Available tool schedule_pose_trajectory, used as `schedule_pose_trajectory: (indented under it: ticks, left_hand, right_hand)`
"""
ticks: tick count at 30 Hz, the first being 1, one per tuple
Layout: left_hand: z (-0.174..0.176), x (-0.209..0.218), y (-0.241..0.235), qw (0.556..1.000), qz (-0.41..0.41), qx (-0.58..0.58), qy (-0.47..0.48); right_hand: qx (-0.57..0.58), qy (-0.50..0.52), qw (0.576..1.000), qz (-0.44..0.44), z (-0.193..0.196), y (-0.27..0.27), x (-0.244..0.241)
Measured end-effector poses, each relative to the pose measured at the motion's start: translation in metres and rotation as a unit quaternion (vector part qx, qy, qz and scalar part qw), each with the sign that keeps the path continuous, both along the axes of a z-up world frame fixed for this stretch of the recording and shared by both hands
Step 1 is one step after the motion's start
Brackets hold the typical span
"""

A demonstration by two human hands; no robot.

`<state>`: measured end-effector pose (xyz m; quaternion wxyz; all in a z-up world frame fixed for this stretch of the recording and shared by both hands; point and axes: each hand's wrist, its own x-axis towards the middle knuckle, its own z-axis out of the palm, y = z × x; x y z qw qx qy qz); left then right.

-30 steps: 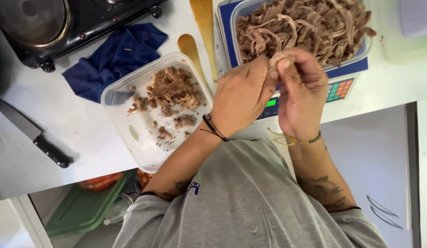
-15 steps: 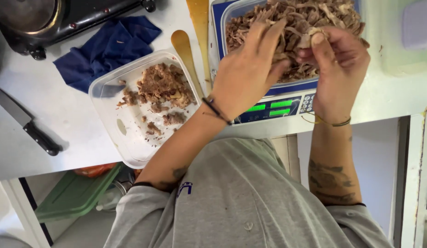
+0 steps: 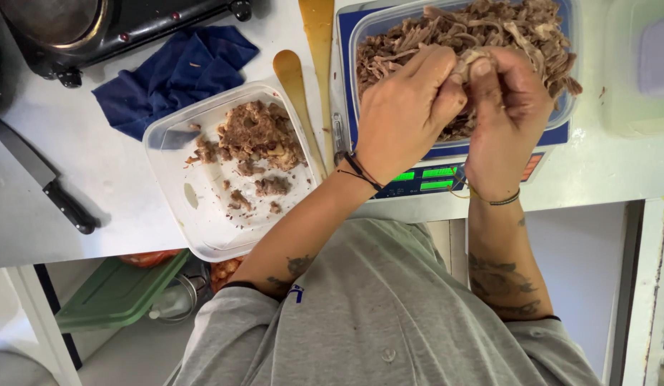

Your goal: Shredding cooked meat by hand and placing it into a container on a digital scale

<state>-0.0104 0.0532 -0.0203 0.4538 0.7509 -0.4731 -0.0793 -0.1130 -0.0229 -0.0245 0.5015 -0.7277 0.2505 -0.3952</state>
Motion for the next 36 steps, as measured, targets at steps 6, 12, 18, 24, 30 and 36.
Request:
schedule_pose_trajectory:
  ticks: [6,12,18,24,30,36]
  left_hand:
    - [-0.008,0.006,0.012,0.995,-0.024,-0.088,-0.027]
    - [-0.018,0.007,0.005,0.996,-0.029,0.016,-0.078]
    - [-0.014,0.004,0.0,0.993,-0.042,0.002,-0.106]
    - [-0.011,0.009,-0.003,0.989,-0.035,-0.012,-0.143]
    - [-0.014,0.011,-0.005,0.992,-0.078,-0.009,-0.095]
    - [-0.016,0.011,0.003,0.986,-0.082,-0.05,-0.138]
  right_hand:
    - [0.094,-0.059,0.993,-0.05,0.007,-0.016,-0.008]
    - [0.063,0.023,0.997,0.03,0.011,-0.008,-0.01]
    - [0.07,0.037,0.996,0.029,0.012,-0.002,-0.014]
    - [0.013,0.074,0.995,0.058,0.019,-0.002,-0.017]
    - [-0.021,0.068,0.997,0.004,0.005,-0.001,-0.016]
    - [-0.063,0.047,0.996,-0.042,0.01,-0.002,-0.008]
